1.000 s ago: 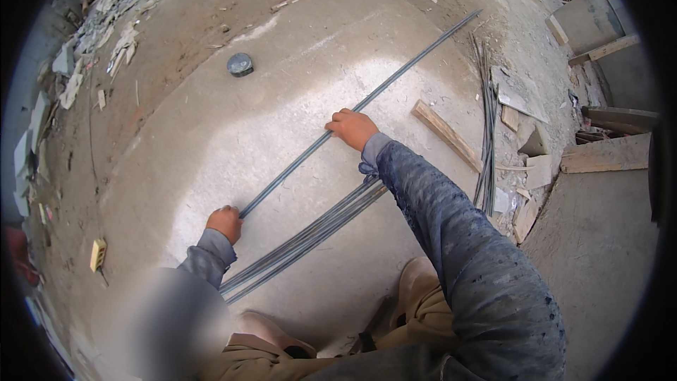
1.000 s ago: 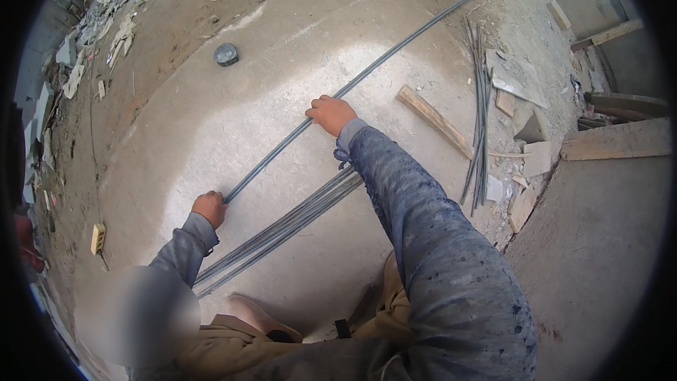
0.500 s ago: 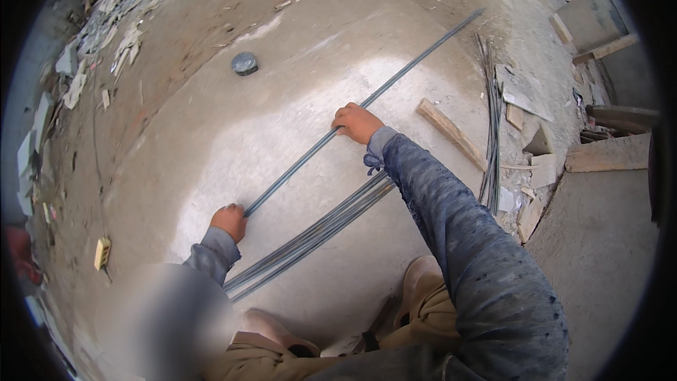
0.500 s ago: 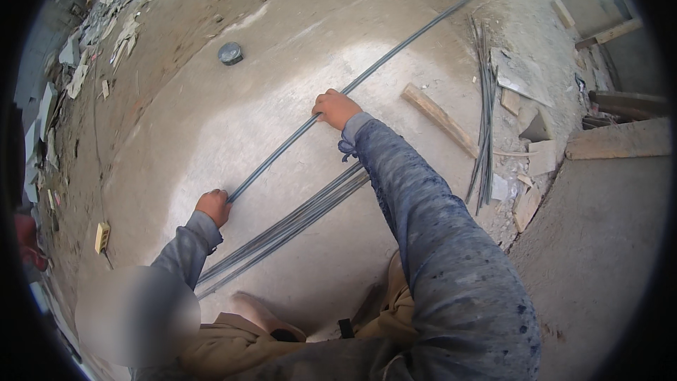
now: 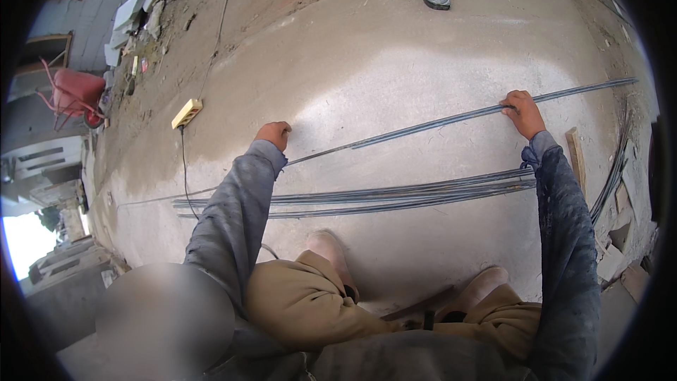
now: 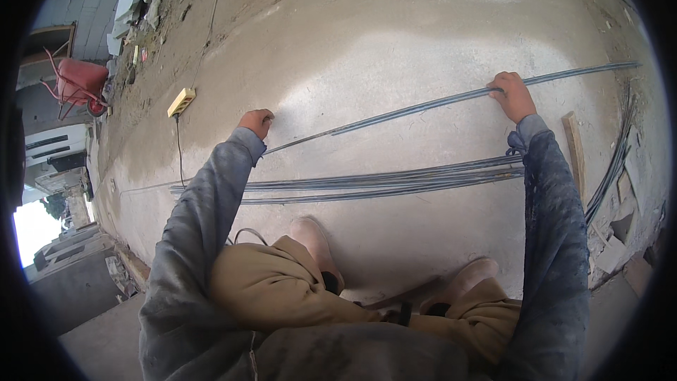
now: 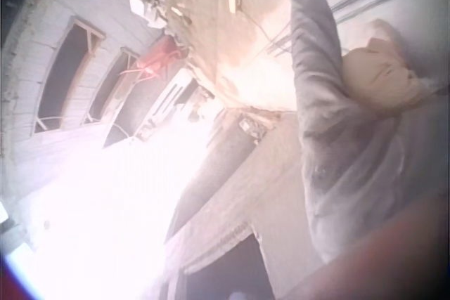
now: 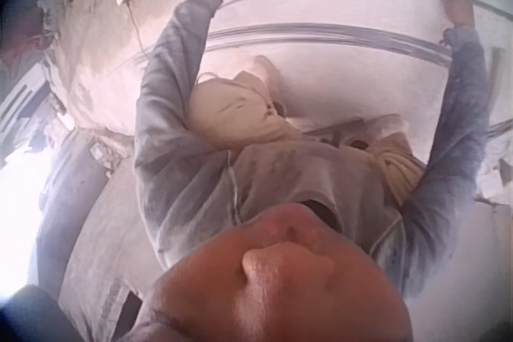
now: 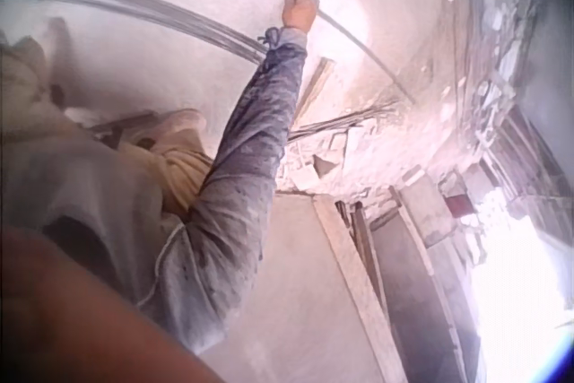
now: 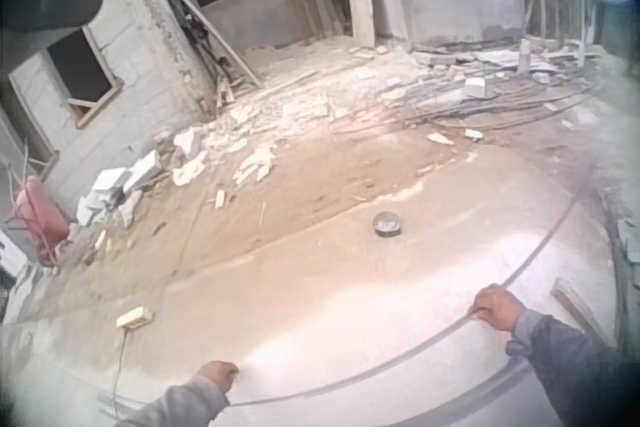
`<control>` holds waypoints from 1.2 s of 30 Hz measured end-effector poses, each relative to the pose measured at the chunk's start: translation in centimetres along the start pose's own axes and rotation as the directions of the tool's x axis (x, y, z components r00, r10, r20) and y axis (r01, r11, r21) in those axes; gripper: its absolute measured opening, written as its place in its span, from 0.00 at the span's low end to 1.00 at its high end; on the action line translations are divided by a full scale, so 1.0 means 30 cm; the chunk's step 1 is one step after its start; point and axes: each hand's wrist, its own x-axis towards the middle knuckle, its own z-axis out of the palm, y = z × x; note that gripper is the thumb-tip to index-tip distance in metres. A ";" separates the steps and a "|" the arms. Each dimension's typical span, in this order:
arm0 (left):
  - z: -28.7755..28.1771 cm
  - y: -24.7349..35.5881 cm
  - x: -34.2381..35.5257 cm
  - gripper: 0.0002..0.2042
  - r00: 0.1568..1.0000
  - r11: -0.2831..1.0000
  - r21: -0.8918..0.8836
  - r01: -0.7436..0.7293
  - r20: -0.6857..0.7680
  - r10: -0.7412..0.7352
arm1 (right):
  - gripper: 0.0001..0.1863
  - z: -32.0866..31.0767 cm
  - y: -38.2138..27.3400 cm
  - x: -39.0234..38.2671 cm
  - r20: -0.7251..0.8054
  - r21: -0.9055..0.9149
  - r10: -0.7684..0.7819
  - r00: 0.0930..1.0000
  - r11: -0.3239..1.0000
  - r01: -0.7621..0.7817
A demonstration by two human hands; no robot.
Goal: The person organizes a bundle of metal rods on a concrete floor, aligns one rod against a wooden block, and cuts through it using an angle grinder.
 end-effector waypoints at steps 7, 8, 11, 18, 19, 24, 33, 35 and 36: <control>0.073 0.065 -0.171 0.10 0.994 1.000 0.026 -0.017 0.108 0.015 | 0.11 0.001 0.029 -0.018 -0.004 -0.026 -0.001 1.000 1.000 0.001; 0.079 0.112 -0.190 0.09 0.994 0.998 0.019 -0.052 0.093 0.050 | 0.11 0.000 0.017 -0.004 0.016 -0.022 0.014 1.000 1.000 -0.013; 0.088 0.249 -0.160 0.09 0.973 0.979 -0.054 -0.194 0.112 0.199 | 0.11 -0.003 0.005 0.000 0.033 -0.078 0.049 0.998 0.996 -0.046; 0.155 0.580 -0.164 0.08 0.744 0.773 -0.210 -0.598 0.212 0.633 | 0.10 0.011 0.016 0.002 0.046 -0.190 0.038 0.998 0.981 -0.028; 0.159 0.633 -0.159 0.08 0.716 0.751 -0.212 -0.625 0.227 0.660 | 0.10 0.004 0.023 0.001 0.056 -0.226 0.049 0.997 0.973 -0.035; 0.150 0.867 -0.162 0.09 0.554 0.641 -0.104 -0.760 0.412 0.724 | 0.11 0.008 0.013 0.013 0.042 -0.337 0.014 0.999 0.942 0.001; 0.401 1.106 -0.296 0.10 0.404 0.488 -0.094 -0.868 0.440 0.802 | 0.10 0.014 -0.014 0.010 0.041 -0.287 0.066 0.997 0.956 -0.051; 0.432 1.113 -0.310 0.09 0.459 0.505 -0.108 -0.856 0.290 0.840 | 0.10 0.004 -0.002 -0.017 0.019 -0.252 0.087 0.996 0.964 -0.079; 0.430 1.119 -0.307 0.09 0.439 0.493 -0.099 -0.864 0.331 0.835 | 0.10 -0.001 0.001 -0.018 0.026 -0.240 0.088 0.996 0.967 -0.079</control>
